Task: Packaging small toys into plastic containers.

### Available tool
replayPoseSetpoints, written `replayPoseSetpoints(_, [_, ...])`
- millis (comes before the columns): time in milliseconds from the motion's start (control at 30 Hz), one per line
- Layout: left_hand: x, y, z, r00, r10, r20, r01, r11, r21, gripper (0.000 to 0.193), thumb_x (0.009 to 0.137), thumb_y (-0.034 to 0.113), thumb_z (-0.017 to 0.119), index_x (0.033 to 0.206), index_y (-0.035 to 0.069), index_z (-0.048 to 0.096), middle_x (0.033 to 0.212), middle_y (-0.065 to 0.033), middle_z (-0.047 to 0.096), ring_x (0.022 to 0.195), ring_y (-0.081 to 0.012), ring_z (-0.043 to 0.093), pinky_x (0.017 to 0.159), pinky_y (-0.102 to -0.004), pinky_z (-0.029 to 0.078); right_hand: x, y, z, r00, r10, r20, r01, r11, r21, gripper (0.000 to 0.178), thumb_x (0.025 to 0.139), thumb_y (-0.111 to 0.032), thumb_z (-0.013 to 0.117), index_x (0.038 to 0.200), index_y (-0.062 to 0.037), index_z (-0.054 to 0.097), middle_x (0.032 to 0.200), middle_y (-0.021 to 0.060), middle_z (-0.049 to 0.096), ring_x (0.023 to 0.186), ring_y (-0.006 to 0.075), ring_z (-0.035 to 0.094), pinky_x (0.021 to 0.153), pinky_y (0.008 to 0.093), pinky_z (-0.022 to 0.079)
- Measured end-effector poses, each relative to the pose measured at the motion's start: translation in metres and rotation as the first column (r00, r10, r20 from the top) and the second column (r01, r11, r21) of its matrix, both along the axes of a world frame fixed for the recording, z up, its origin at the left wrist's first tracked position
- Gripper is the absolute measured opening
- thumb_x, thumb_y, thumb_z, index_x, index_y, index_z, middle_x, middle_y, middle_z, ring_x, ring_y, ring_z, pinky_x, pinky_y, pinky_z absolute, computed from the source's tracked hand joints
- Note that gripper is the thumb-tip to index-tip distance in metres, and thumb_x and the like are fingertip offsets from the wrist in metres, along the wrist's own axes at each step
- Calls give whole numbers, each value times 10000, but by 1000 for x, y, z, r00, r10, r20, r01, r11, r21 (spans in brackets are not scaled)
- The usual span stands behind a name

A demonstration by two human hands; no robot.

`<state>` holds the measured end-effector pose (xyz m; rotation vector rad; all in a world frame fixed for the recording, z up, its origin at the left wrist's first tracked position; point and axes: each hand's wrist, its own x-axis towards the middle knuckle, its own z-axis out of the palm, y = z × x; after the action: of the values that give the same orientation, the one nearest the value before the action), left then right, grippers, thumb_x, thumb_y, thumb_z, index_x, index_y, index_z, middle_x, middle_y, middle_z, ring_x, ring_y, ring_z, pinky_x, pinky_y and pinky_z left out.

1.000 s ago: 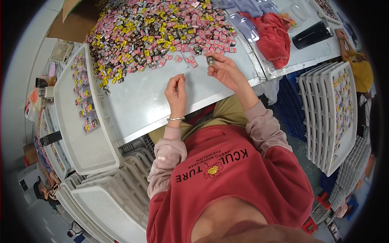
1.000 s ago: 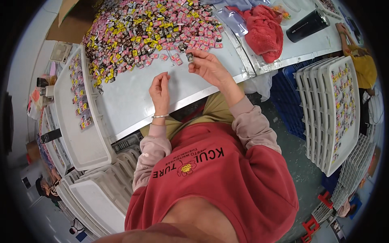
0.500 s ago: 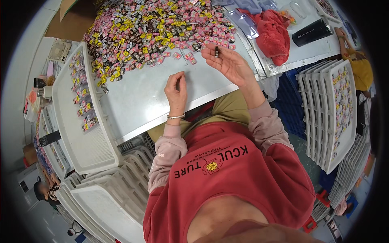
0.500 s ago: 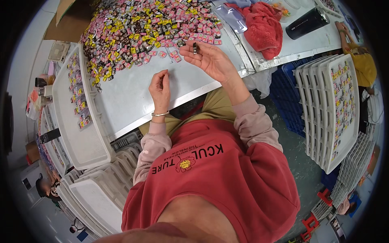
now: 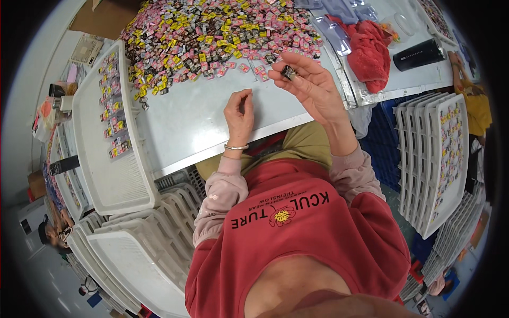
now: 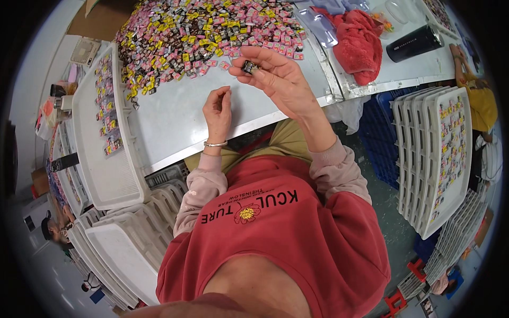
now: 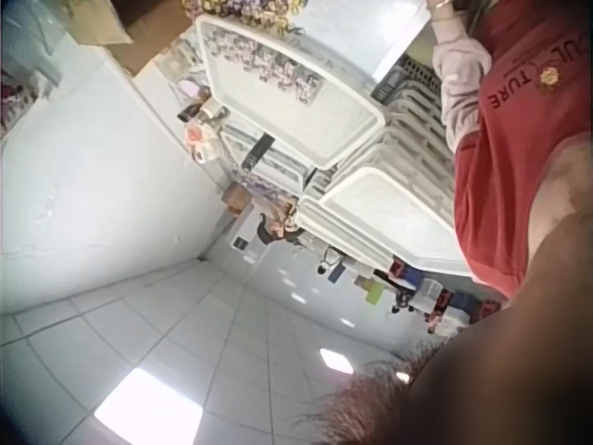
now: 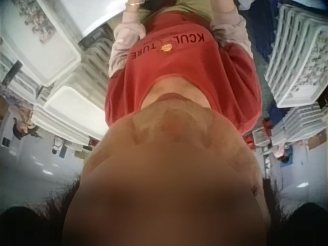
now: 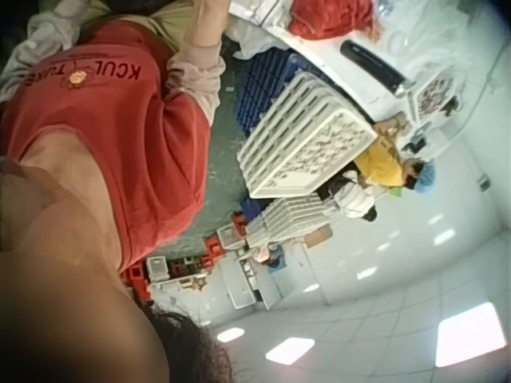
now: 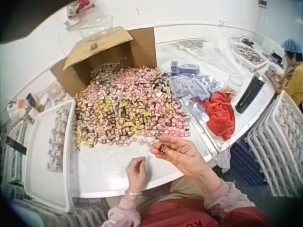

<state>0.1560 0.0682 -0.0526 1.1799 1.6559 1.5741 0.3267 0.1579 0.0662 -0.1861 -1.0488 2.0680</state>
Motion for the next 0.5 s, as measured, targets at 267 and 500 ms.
replayPoseSetpoints(267, [1,4,1,992,59,-109,-51,996,78,102,869,23,571,952,-1,626,793,-47,583,665,-102,520,583,-230,416,1,12,-18,913,-60,403,-5,987,159,273,908,-61,541,1163,37,555,1025,73,635,948,195,640,822,289,503])
replayPoseSetpoints(500, [2,-1,6,993,27,-112,-25,999,24,118,894,41,567,985,1,631,834,9,584,672,-35,481,569,-179,386,34,46,-100,542,-491,682,28,822,569,171,796,-67,653,960,-21,649,780,83,661,739,153,652,669,289,505])
